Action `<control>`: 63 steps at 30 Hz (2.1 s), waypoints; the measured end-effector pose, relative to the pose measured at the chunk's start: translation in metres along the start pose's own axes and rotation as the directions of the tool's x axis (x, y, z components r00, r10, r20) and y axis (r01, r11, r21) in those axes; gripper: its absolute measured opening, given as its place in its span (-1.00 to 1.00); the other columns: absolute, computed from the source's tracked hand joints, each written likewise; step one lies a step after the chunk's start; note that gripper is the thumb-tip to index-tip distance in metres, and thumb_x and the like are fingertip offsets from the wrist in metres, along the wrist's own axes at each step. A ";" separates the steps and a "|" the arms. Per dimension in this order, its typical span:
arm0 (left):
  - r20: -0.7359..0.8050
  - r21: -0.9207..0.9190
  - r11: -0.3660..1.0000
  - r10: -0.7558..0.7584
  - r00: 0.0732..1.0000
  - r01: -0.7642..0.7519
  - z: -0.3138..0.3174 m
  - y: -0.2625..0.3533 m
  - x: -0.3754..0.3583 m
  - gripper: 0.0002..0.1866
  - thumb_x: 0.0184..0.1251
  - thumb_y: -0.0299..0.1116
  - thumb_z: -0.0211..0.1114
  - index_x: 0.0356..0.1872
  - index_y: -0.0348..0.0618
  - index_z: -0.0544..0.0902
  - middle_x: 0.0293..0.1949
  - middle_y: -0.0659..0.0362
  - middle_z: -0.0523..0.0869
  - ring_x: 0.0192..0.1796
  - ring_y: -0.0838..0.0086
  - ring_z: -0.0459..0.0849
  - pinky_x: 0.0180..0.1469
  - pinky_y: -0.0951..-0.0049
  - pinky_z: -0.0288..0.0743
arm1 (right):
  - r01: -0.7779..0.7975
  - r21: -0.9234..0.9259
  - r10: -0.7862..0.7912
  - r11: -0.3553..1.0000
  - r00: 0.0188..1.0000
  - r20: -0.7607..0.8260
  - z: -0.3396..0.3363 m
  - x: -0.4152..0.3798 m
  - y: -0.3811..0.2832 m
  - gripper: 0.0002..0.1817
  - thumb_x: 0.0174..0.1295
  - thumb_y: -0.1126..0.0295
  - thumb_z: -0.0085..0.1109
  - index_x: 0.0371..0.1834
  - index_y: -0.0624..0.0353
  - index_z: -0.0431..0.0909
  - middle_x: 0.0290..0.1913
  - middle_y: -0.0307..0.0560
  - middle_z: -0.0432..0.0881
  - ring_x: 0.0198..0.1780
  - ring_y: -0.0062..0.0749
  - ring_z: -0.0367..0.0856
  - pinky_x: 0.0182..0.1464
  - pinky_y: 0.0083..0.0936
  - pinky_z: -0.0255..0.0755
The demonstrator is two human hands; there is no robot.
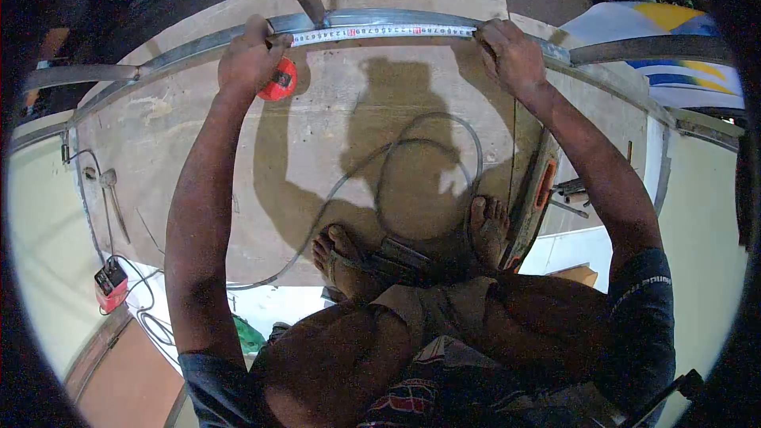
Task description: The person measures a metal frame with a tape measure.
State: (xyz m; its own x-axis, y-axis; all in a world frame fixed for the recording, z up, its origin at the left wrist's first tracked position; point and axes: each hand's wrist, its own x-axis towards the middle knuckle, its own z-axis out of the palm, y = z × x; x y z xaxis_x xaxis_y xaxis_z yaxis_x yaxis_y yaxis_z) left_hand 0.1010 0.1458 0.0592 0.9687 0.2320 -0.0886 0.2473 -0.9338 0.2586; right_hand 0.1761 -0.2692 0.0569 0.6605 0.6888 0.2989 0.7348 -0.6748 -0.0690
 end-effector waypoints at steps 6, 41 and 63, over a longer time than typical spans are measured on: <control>0.006 -0.023 0.999 0.039 0.999 -0.039 0.002 -0.005 0.003 -0.54 0.29 0.08 0.28 -0.12 -0.12 0.46 -0.29 -0.07 0.73 -0.13 0.01 0.72 -0.12 0.04 0.56 | -0.021 -0.010 0.021 1.000 0.999 0.026 -0.004 0.000 -0.005 -0.77 0.13 0.33 0.26 -0.17 0.10 0.53 -0.13 -0.07 0.56 -0.05 -0.08 0.59 -0.18 -0.18 0.61; 0.004 0.015 1.000 -0.005 1.000 0.005 0.001 0.000 0.002 -0.50 0.24 0.09 0.32 -0.07 -0.12 0.47 -0.26 -0.07 0.73 -0.11 0.01 0.72 -0.07 0.05 0.54 | 0.039 0.037 -0.035 0.999 0.996 -0.086 0.005 0.001 0.002 -0.88 0.19 0.40 0.26 -0.26 0.16 0.55 -0.28 -0.07 0.59 -0.22 -0.10 0.62 -0.27 -0.22 0.55; -0.058 0.057 0.998 0.005 0.998 -0.002 -0.009 0.014 -0.017 -0.50 0.28 0.14 0.26 -0.07 -0.11 0.52 -0.21 -0.06 0.74 -0.12 -0.01 0.71 -0.07 0.04 0.54 | -0.004 0.042 0.007 0.999 0.998 -0.065 -0.008 -0.021 -0.001 -0.83 0.23 0.37 0.24 -0.17 0.15 0.53 -0.22 -0.01 0.57 -0.17 -0.04 0.61 -0.20 -0.19 0.54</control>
State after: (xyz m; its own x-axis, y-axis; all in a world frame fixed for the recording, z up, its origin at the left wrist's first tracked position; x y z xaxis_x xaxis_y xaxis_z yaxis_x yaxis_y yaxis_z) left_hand 0.0879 0.1313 0.0727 0.9696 0.2427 -0.0311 0.2439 -0.9482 0.2034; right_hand 0.1609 -0.2853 0.0587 0.6541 0.6656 0.3595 0.7380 -0.6657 -0.1102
